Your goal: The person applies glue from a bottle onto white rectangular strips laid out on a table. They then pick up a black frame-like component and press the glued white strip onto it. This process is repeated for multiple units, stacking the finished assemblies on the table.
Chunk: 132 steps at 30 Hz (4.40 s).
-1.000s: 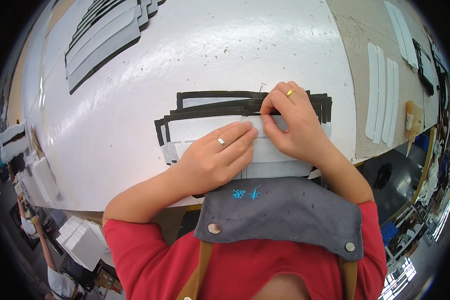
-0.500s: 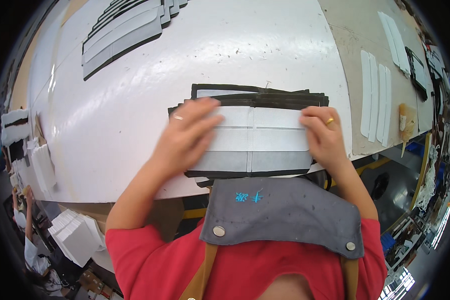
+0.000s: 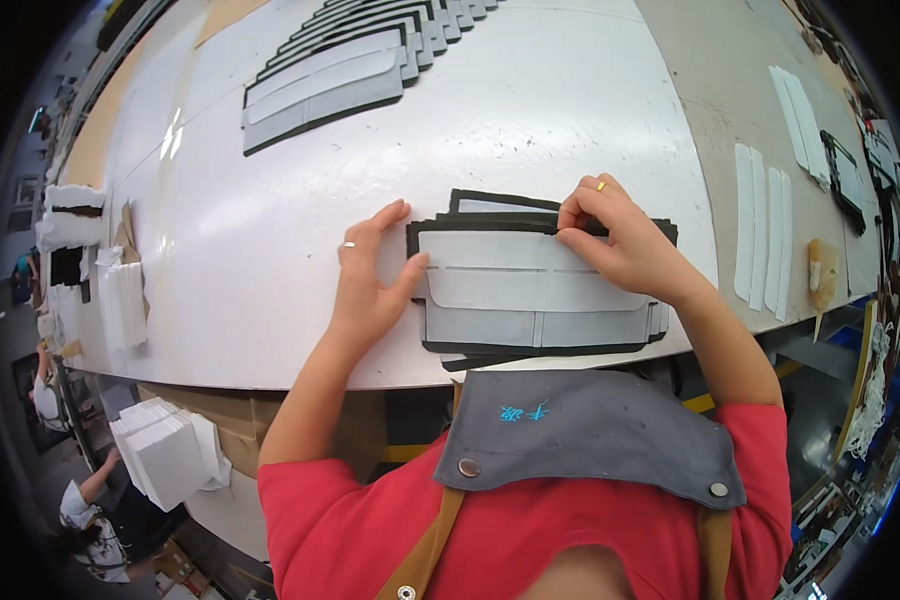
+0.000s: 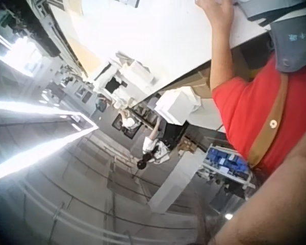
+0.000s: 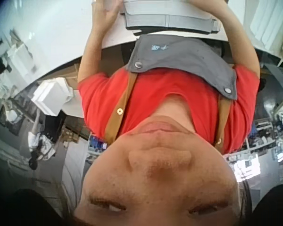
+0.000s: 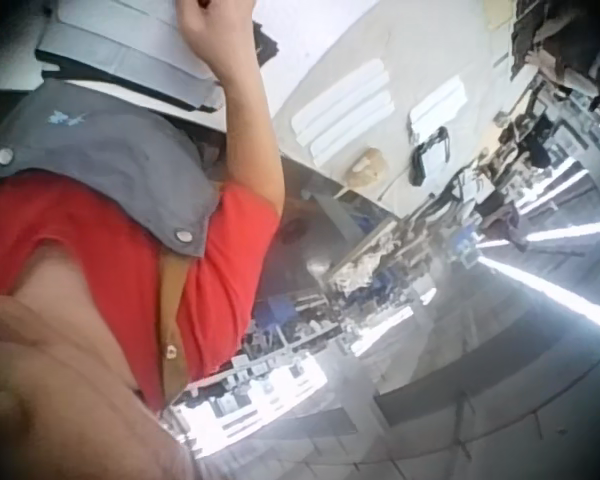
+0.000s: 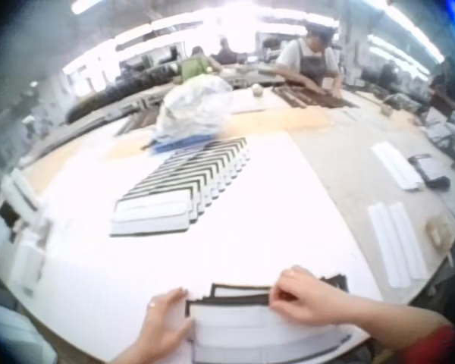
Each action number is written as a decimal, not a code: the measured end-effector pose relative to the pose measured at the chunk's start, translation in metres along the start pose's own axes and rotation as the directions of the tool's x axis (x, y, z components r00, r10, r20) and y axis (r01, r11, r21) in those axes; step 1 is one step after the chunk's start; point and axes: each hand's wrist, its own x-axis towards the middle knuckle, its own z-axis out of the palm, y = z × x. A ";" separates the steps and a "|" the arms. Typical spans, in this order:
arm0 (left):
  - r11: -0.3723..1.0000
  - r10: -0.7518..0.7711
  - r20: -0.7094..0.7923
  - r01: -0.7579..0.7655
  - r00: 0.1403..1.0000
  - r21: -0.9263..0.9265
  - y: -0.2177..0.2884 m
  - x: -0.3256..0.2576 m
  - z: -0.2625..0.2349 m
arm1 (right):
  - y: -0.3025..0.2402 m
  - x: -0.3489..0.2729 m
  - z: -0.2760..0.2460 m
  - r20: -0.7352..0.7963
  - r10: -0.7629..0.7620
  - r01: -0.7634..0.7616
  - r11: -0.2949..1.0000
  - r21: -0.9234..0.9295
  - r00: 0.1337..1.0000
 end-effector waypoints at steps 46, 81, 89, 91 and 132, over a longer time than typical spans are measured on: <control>0.906 0.027 -0.441 0.165 0.897 0.391 -0.131 0.135 -0.106 | 0.122 -0.013 -0.127 -0.672 0.357 -0.745 0.478 -0.465 0.648; 0.435 -0.352 0.266 0.409 0.897 -0.802 0.076 0.060 0.042 | 0.001 -0.040 -0.046 -0.661 0.381 0.429 0.534 0.728 0.647; 0.561 -0.471 0.285 0.533 0.835 -0.634 0.052 -0.012 0.020 | 0.010 -0.097 0.009 -0.401 0.615 -0.110 0.626 0.772 0.679; 0.588 -0.514 0.254 0.552 0.820 -0.591 0.049 -0.030 0.023 | 0.011 -0.106 0.020 -0.386 0.611 -0.166 0.654 0.738 0.691; 0.947 -0.320 0.201 0.307 0.926 0.096 0.053 -0.014 0.016 | 0.013 -0.104 0.019 -0.373 0.400 -0.344 0.915 0.209 0.837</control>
